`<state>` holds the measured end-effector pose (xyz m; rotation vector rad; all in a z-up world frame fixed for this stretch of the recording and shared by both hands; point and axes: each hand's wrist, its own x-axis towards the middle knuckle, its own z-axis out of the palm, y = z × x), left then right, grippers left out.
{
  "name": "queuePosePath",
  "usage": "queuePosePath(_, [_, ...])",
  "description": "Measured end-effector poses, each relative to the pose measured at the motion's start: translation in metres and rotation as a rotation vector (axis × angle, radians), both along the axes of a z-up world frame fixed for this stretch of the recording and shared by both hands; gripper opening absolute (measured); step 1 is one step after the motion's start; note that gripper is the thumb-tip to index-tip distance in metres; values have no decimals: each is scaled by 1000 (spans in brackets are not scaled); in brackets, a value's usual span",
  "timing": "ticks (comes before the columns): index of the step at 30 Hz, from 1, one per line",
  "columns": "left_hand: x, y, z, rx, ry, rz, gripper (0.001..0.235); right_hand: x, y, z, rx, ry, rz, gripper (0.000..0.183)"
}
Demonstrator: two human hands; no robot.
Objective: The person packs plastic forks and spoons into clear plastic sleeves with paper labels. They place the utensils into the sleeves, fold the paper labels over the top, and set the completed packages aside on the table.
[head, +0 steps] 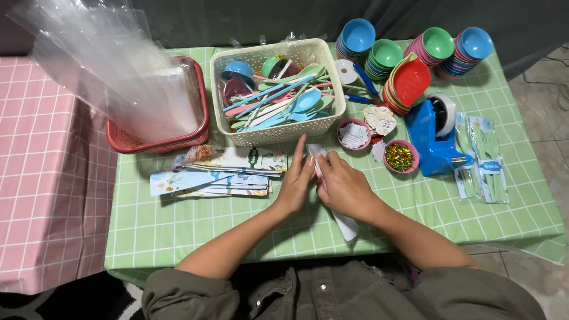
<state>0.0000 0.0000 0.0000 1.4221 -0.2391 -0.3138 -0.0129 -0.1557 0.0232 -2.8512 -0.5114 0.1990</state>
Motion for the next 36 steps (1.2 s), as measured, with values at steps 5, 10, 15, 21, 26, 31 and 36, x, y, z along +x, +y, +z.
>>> queuePosePath(5, [2, -3, -6, 25, -187, -55, 68, -7, -30, 31, 228, 101, -62, 57])
queuePosePath(10, [4, -3, -14, 78, -273, -81, 70, -36, -85, 37, 666, 27, -106, 47])
queuePosePath(15, [2, -3, -9, 229, -301, -162, 74, -75, -160, 32, 965, -265, -531, 56])
queuePosePath(21, [2, -6, -13, 588, -509, -299, 67, -68, -275, 12, 782, -603, -802, 45])
queuePosePath(26, [3, -8, -27, 643, -659, -335, 61, -51, -291, -23, 694, -432, -1016, 50])
queuePosePath(31, [4, -9, -41, 695, -744, -356, 59, -46, -272, -41, 567, -432, -1038, 53])
queuePosePath(36, [3, -8, -38, 752, -812, -410, 55, -49, -265, -48, 217, -432, -990, 39])
